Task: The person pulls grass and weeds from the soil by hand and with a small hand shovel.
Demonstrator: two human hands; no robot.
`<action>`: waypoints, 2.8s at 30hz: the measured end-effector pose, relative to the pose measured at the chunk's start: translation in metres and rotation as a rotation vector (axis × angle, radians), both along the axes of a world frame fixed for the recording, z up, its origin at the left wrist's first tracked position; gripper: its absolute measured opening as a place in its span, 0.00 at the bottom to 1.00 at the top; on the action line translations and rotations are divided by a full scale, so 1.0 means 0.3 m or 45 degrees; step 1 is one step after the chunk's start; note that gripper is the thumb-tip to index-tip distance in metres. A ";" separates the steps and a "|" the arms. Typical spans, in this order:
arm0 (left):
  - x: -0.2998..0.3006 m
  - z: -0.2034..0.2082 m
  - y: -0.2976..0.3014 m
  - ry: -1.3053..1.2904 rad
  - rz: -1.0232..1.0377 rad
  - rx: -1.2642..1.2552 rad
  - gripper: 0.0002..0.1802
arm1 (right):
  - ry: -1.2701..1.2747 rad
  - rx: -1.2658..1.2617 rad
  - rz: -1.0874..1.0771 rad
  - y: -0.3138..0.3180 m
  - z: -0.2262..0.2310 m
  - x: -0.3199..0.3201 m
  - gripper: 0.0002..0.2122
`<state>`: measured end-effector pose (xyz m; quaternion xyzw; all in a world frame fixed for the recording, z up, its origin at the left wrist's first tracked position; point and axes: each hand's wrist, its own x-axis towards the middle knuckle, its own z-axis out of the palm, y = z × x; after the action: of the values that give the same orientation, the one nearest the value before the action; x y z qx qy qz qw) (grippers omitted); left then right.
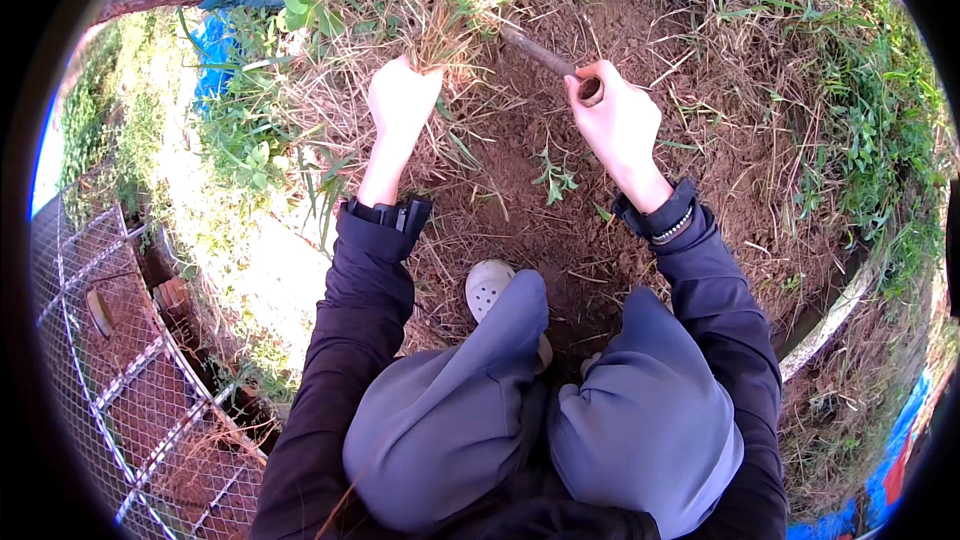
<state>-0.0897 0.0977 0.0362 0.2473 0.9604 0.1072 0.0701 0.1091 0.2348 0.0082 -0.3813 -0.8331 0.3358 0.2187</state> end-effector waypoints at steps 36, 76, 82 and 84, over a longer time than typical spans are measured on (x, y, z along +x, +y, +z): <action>0.192 0.107 -0.294 0.257 -0.314 -0.209 0.38 | 0.023 -0.001 0.044 -0.111 0.098 0.479 0.07; 0.351 0.112 -1.224 -0.220 1.142 0.269 0.24 | -0.158 0.089 0.069 -0.065 0.173 0.657 0.06; 0.255 -0.143 -0.733 -0.007 0.983 0.252 0.56 | -0.157 0.148 0.076 -0.082 0.181 0.643 0.07; 0.224 -0.156 -0.605 0.016 0.974 0.030 0.64 | -0.178 0.159 0.062 -0.095 0.179 0.644 0.07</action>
<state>-0.0225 -0.0839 -0.0107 -0.1276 0.9824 0.1353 0.0162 0.3023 0.2063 0.0619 -0.3691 -0.8746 0.2612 0.1752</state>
